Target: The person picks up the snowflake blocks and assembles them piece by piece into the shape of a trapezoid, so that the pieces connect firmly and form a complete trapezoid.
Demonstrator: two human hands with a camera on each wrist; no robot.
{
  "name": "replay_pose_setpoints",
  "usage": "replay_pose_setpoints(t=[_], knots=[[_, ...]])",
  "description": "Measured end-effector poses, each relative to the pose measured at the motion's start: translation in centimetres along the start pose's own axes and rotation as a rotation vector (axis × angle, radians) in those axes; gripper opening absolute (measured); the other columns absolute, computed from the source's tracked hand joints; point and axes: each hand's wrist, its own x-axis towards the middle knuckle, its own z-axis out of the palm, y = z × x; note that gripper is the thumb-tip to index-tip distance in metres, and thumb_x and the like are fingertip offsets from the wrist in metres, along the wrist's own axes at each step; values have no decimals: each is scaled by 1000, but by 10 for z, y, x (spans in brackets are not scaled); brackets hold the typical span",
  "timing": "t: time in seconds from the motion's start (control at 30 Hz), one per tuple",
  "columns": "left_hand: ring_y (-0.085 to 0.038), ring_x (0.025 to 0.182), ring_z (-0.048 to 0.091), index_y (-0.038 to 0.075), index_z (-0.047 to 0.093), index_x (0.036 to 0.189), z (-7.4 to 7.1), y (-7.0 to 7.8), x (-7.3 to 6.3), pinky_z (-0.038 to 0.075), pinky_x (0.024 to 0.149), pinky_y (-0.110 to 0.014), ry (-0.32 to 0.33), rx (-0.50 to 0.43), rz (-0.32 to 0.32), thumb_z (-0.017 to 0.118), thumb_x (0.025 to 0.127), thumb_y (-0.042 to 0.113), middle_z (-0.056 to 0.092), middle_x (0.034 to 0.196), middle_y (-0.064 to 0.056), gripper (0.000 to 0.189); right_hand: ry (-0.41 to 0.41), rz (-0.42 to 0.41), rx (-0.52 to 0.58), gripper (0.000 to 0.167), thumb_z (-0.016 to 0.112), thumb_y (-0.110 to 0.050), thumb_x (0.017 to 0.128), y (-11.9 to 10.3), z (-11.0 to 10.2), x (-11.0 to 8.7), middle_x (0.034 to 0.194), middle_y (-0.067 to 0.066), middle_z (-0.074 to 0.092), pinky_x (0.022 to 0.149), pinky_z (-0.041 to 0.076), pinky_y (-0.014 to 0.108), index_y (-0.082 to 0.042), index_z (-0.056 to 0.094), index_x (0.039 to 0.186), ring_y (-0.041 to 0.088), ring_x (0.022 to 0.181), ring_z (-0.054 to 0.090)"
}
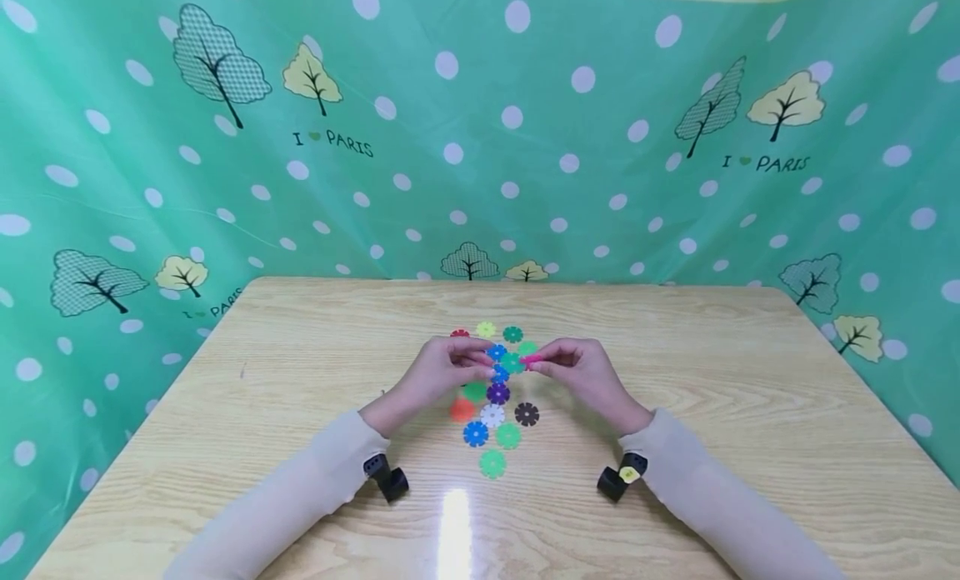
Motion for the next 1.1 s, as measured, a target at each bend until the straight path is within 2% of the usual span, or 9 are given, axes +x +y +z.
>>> replay_pose_setpoints(t=[0.13,0.23,0.33,0.47,0.53,0.73,0.87,1.1], knots=[[-18,90,64,2,61,121,-14,-9,-4,56,75,-33,25,-3,-69,72,83,12,69,103,-8,41,2,33,5,15,70,-5,82,2,-1,0,96,16,70,79,55,27,3,69,95,39,89,66],[-19,97,62,6,63,119,-23,-17,-5,54,82,-32,46,10,-134,73,81,9,67,110,-8,40,-2,42,-2,16,71,-6,82,2,-2,0,96,17,70,79,55,27,3,69,95,41,90,65],[-21,103,60,8,65,117,-29,-24,-5,50,91,-33,61,18,-184,74,78,4,66,114,-6,40,9,48,-6,15,71,-6,82,1,-2,0,96,16,70,79,56,27,3,69,94,35,89,67],[-21,104,58,10,67,113,-30,-32,-4,48,94,-36,67,49,-208,75,75,3,66,112,-5,40,13,60,-1,15,70,-5,82,1,-1,0,97,16,70,79,55,28,3,68,95,25,87,69],[-20,101,58,11,68,111,-30,-35,-3,49,92,-35,63,88,-194,75,74,4,66,110,-3,38,12,67,-5,15,70,-4,82,2,-1,0,97,17,70,79,55,27,3,68,95,25,87,68],[-15,87,56,15,71,107,-27,-38,-2,50,79,-31,33,222,-96,74,77,6,66,98,-1,32,18,79,-19,15,70,-5,83,1,0,1,97,17,70,78,56,26,3,69,95,33,88,67],[-14,80,54,16,72,107,-26,-40,-1,48,72,-28,19,248,-65,74,78,6,65,91,0,30,11,77,-10,16,71,-6,82,0,0,1,97,16,70,78,56,27,3,68,95,34,88,67],[-15,81,52,14,72,107,-27,-43,-2,47,71,-27,1,239,-49,74,77,5,65,94,0,31,-1,78,4,17,71,-7,82,2,0,2,97,16,70,79,55,27,3,68,96,36,90,66]])
